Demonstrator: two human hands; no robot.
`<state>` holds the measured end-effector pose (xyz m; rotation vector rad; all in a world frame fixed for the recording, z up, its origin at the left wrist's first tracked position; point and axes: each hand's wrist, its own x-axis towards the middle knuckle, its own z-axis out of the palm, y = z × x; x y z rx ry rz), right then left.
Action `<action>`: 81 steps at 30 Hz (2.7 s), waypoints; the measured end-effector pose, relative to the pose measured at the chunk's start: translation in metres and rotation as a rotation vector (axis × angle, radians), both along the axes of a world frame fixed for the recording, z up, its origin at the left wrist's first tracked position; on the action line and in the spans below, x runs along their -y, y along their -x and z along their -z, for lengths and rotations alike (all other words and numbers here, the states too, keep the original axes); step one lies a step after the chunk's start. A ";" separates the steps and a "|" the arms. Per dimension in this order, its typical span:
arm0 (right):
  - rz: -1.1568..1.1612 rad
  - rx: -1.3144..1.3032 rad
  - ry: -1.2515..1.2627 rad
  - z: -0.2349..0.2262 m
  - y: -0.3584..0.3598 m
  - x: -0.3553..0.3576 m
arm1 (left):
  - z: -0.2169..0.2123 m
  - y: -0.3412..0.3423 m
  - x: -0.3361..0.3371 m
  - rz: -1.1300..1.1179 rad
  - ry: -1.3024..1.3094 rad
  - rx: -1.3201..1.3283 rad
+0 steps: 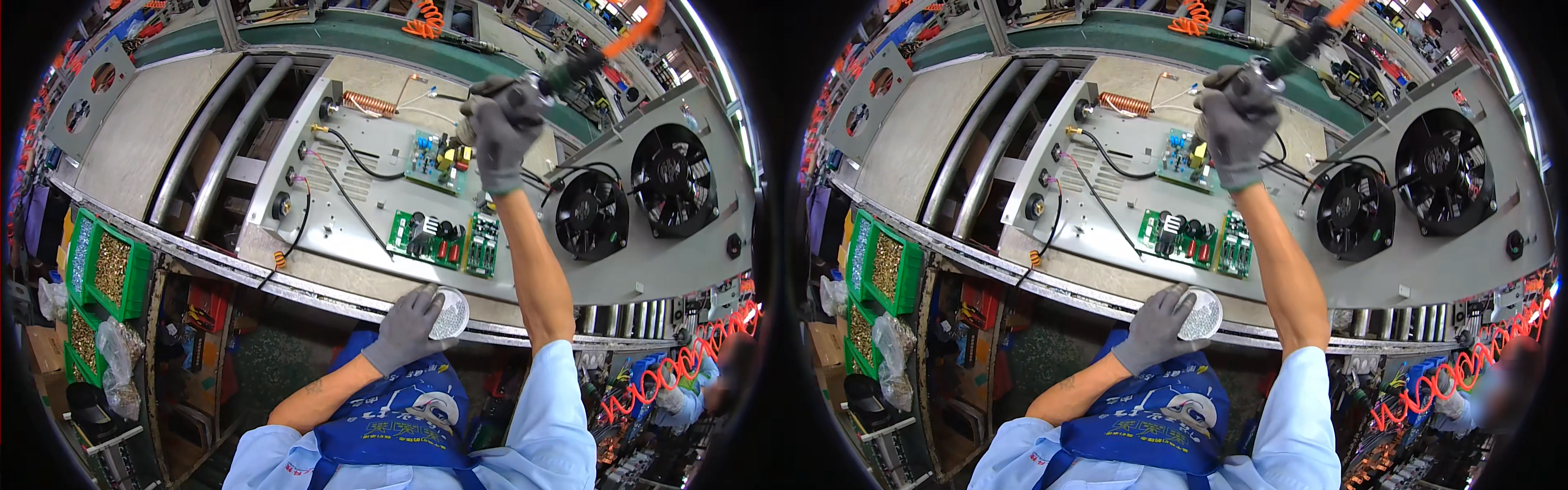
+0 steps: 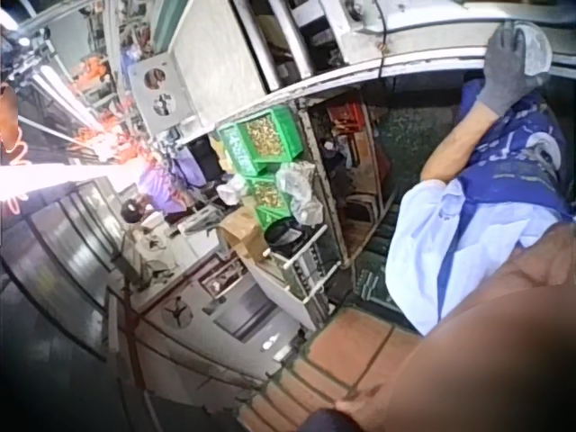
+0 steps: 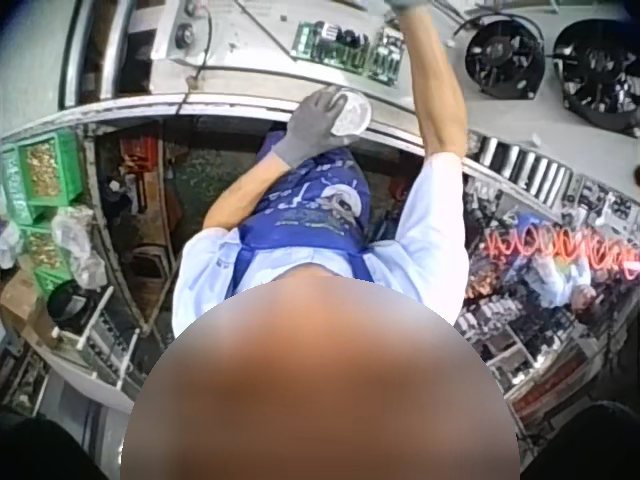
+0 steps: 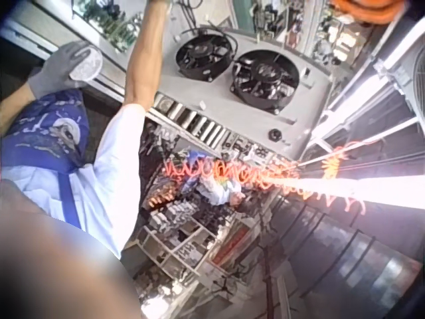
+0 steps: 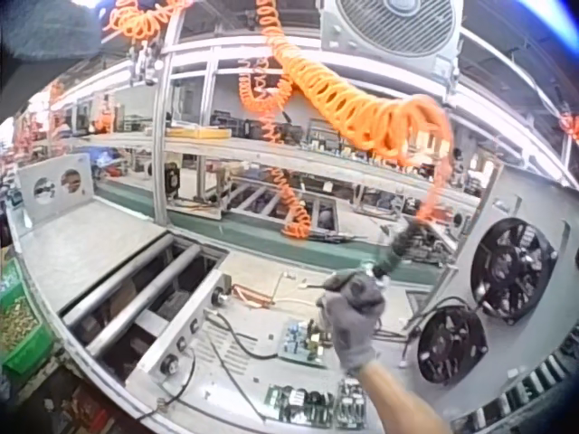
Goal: Assembling components and wiring within an industrial enclosure on an assembly line.
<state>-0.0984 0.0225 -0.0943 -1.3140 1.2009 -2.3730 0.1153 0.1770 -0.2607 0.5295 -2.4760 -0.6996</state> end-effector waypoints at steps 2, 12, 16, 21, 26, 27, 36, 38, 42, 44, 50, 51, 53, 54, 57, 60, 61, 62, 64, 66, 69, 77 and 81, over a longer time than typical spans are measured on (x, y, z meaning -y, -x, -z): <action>0.066 -0.066 -0.025 0.009 0.010 0.042 | -0.002 0.000 0.001 0.029 -0.057 0.034; 0.185 -0.113 -0.247 0.063 0.041 0.120 | -0.001 0.002 0.005 0.037 -0.064 0.053; 0.122 -0.073 -0.245 0.065 0.043 0.119 | 0.000 0.003 0.005 0.040 -0.048 0.054; 0.197 -0.058 -0.323 0.066 0.039 0.124 | -0.002 0.002 0.004 0.036 -0.034 0.062; 0.234 -0.003 -0.350 0.044 0.023 0.109 | -0.006 0.001 0.001 0.018 0.016 0.063; 0.192 -0.048 -0.236 0.036 0.020 0.094 | -0.006 0.002 0.002 0.019 0.024 0.058; -0.047 0.062 -0.156 0.005 -0.039 -0.124 | 0.000 0.002 -0.002 0.015 0.079 0.005; -0.127 0.118 -0.241 0.017 -0.047 -0.162 | 0.000 0.002 -0.003 0.020 0.084 0.013; -0.347 0.343 -0.312 0.063 -0.052 -0.193 | 0.000 0.001 -0.004 0.026 0.092 0.007; -0.573 0.706 -0.147 0.085 -0.052 -0.190 | 0.001 0.001 -0.004 0.034 0.088 0.008; -0.065 0.092 -0.344 0.112 -0.066 -0.190 | 0.005 0.001 -0.002 0.041 0.072 -0.003; -0.065 0.064 -0.336 0.112 -0.067 -0.188 | 0.004 0.001 -0.002 0.042 0.062 0.001; -0.088 0.071 -0.354 0.110 -0.067 -0.186 | 0.003 0.001 -0.002 0.044 0.048 0.008; -0.096 0.072 -0.362 0.109 -0.066 -0.184 | 0.003 0.000 -0.003 0.039 0.048 0.024; -0.067 -0.019 -0.379 0.106 -0.065 -0.182 | 0.001 0.001 -0.003 0.038 0.046 0.037; -0.076 0.103 -0.390 0.103 -0.067 -0.185 | 0.002 0.001 -0.002 0.037 0.040 0.028; -0.027 0.079 -0.429 0.103 -0.068 -0.186 | 0.002 0.001 -0.002 0.045 0.033 0.026; -0.034 0.076 -0.433 0.102 -0.070 -0.187 | 0.004 0.000 -0.001 0.033 0.034 0.016; 0.026 0.060 -0.518 0.100 -0.074 -0.190 | 0.006 0.000 0.000 0.067 0.004 0.016; 0.146 -0.197 -0.560 0.099 -0.076 -0.190 | 0.007 -0.001 -0.001 0.070 -0.019 0.033; 0.100 -0.213 -0.552 0.096 -0.077 -0.189 | 0.007 0.000 0.000 0.074 -0.021 0.038; 0.074 0.015 -0.545 0.102 -0.071 -0.194 | 0.003 0.000 0.001 0.070 -0.012 0.039; 0.194 -0.120 -0.549 0.110 -0.065 -0.199 | 0.005 0.001 0.000 0.030 0.053 -0.003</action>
